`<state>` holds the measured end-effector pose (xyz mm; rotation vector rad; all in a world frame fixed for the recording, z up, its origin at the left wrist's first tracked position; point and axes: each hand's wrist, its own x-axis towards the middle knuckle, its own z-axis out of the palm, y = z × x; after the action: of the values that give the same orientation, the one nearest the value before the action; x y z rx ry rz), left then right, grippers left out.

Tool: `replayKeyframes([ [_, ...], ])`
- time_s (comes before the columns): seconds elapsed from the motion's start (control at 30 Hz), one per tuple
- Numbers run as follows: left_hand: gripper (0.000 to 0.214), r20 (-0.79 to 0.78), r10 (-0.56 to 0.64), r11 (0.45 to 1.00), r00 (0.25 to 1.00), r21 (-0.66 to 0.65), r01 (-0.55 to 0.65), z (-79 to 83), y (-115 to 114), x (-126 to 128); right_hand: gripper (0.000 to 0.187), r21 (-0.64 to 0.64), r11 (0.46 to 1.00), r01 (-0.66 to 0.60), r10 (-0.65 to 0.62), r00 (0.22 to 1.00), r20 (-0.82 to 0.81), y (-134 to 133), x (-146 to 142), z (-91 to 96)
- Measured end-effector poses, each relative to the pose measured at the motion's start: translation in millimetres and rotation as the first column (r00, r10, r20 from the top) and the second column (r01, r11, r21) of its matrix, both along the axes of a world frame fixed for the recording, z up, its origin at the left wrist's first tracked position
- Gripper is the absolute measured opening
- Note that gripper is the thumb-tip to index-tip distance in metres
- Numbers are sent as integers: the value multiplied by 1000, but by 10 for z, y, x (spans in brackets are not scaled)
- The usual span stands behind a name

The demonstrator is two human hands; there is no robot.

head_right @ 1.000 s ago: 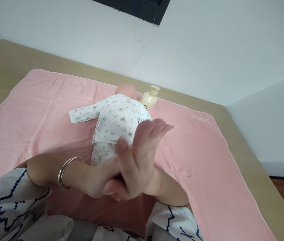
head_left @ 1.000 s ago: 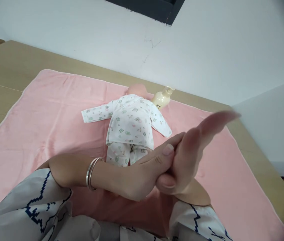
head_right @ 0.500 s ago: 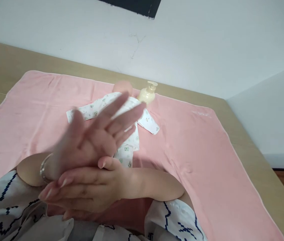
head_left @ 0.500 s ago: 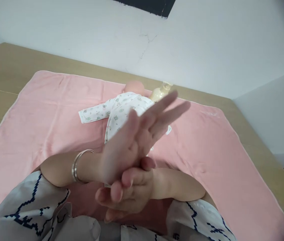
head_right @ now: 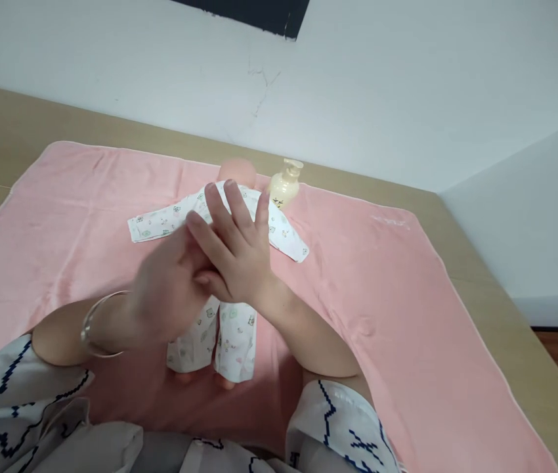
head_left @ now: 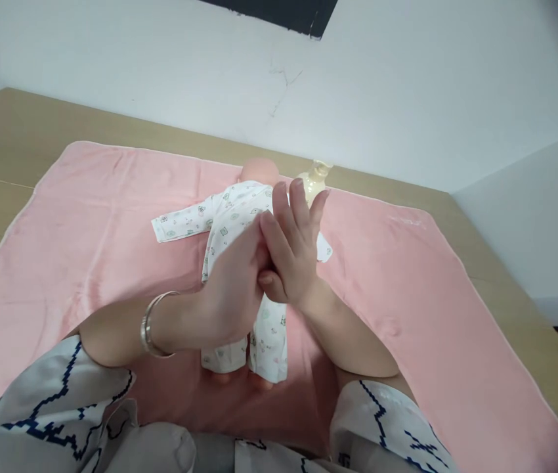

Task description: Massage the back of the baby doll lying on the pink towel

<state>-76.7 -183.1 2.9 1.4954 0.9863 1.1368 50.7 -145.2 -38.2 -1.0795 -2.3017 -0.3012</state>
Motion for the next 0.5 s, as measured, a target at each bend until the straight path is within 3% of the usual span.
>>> replayKeyframes([
  [0.1, 67, 176, -88, 968, 980, -215, 126, 249, 3, -199, 68, -63, 997, 44, -47, 998, -40, 188, 36, -41],
  [0.2, 65, 217, 49, 982, 975, -188, -8, 209, 232, -225, 61, -166, 979, 122, -133, 989, -60, 356, 56, -127],
  [0.3, 51, 253, 245, 963, 936, -172, -206, -184, 685, -103, 61, -316, 936, 154, -185, 980, -70, 534, 29, -311],
  [0.37, 45, 187, 277, 960, 943, -103, -262, -527, 989, -11, 60, -405, 901, 155, -186, 982, -38, 630, 0, -442],
  [0.43, 43, 114, 303, 953, 946, -70, -296, -840, 1202, 49, 59, -406, 904, 136, -146, 989, 7, 688, -17, -533],
  [0.5, 51, 30, 336, 939, 941, 73, -337, -1077, 1300, 71, 57, -371, 925, 80, -73, 997, 34, 719, -7, -573],
])
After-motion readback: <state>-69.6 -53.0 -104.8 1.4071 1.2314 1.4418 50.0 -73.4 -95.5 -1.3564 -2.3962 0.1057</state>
